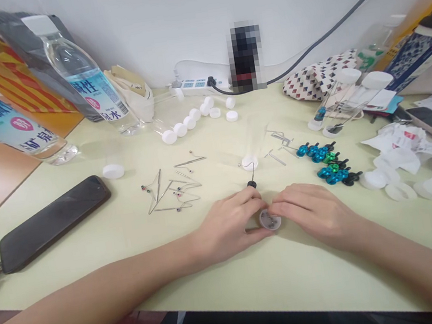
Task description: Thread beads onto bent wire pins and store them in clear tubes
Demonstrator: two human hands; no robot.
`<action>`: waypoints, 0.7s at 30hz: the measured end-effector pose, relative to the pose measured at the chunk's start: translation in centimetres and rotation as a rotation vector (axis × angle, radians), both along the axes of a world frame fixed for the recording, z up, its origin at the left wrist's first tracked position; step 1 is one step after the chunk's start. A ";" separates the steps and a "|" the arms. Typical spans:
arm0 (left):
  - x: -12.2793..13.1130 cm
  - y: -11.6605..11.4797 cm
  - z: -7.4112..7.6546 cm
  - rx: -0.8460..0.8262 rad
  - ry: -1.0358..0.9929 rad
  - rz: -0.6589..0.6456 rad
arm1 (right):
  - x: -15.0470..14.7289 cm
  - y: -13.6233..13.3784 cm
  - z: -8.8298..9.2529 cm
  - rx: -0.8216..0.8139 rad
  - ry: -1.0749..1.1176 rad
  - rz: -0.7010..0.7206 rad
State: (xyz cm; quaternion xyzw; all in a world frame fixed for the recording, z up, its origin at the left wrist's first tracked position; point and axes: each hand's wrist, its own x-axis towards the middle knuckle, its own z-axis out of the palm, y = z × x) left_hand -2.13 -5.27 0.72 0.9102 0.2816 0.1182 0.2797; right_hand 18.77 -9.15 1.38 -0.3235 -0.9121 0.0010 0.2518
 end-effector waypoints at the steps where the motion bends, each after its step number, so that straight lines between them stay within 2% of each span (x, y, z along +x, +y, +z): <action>1: 0.0 0.0 0.0 0.000 0.001 -0.002 | 0.0 0.0 0.0 0.014 -0.008 0.000; 12: 0.0 0.0 -0.1 -0.002 -0.018 0.005 | 0.0 0.0 0.3 0.036 -0.074 -0.042; 21: 0.0 0.2 -0.2 -0.012 -0.060 0.016 | -0.2 0.0 0.9 0.227 -0.193 -0.042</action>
